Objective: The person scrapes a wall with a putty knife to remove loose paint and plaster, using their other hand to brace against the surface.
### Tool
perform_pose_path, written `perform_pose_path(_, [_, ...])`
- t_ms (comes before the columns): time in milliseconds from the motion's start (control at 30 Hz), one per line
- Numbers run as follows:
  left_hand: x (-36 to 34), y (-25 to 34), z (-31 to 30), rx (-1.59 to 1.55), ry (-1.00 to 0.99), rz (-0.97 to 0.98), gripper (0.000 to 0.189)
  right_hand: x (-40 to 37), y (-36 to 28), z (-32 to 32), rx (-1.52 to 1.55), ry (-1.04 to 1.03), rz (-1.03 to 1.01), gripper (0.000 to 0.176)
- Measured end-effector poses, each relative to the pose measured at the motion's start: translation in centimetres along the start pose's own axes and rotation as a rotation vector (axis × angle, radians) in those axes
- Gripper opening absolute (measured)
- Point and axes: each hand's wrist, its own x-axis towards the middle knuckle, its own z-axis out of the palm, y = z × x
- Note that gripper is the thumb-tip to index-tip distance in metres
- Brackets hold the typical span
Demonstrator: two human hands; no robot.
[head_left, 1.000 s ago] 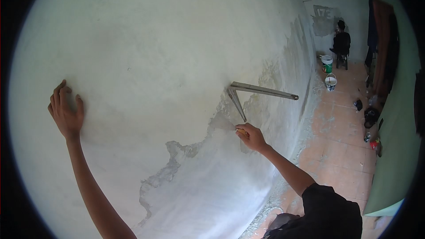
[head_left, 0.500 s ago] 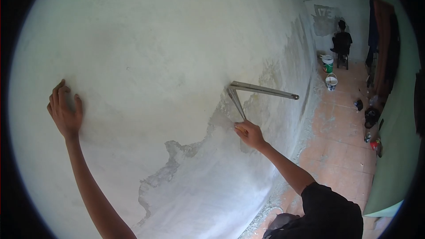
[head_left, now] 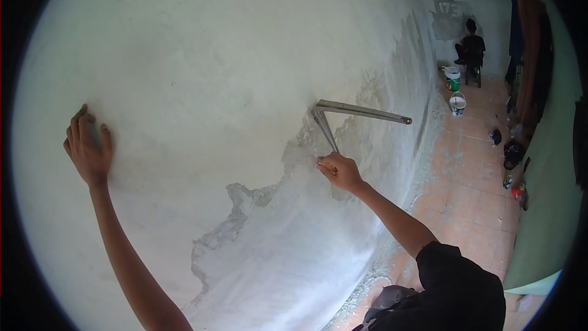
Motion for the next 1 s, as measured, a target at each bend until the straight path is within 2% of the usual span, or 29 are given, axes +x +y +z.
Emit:
perform_pose_path(67, [0.0, -0.4, -0.3, 0.025, 0.005, 0.021, 0.027, -0.1, 0.3, 1.0, 0.058, 0.098, -0.012, 0.017])
perform_pose_path(167, [-0.1, -0.7, 0.3, -0.018, 0.062, 0.070, 0.024, -1.0, 0.6, 1.7, 0.146, 0.117, 0.044, 0.018])
perform_pose_path(200, [-0.1, -0.8, 0.4, -0.053, 0.022, 0.049, 0.025, -1.6, 0.8, 1.6, 0.124, 0.137, 0.064, 0.018])
perform_pose_path(267, [-0.1, -0.8, 0.6, -0.034, 0.030, 0.030, 0.027, -3.1, 1.0, 1.3, 0.102, 0.048, 0.140, 0.019])
perform_pose_path(367, [0.1, -0.9, 1.3, 0.001, 0.035, 0.038, 0.029, -8.0, 2.0, 2.3, 0.056, 0.094, 0.191, 0.020])
perform_pose_path(433, [0.0, -1.7, 0.8, 0.036, 0.011, 0.049, 0.030, -11.5, 0.9, 2.3, 0.097, 0.036, 0.301, 0.022])
perform_pose_path(500, [0.2, -0.8, 0.5, 0.045, 0.094, 0.055, 0.031, -14.0, -0.9, 2.2, 0.204, 0.003, 0.466, 0.024])
perform_pose_path(633, [0.2, -0.7, 0.5, 0.135, 0.087, -0.035, 0.044, -14.4, -3.5, 3.2, 0.268, 0.011, 0.392, 0.028])
perform_pose_path(733, [0.1, -1.4, 1.1, 0.142, 0.091, -0.015, 0.047, -11.2, -5.8, 4.6, 0.317, -0.016, 0.285, 0.031])
perform_pose_path(833, [-0.1, -1.8, 1.4, 0.122, 0.070, -0.004, 0.049, -9.3, -7.6, 6.6, 0.343, 0.026, 0.266, 0.031])
perform_pose_path(1000, [0.0, -2.0, 1.3, 0.167, 0.058, 0.023, 0.050, -12.0, -9.9, 9.0, 0.315, 0.173, 0.354, 0.029])
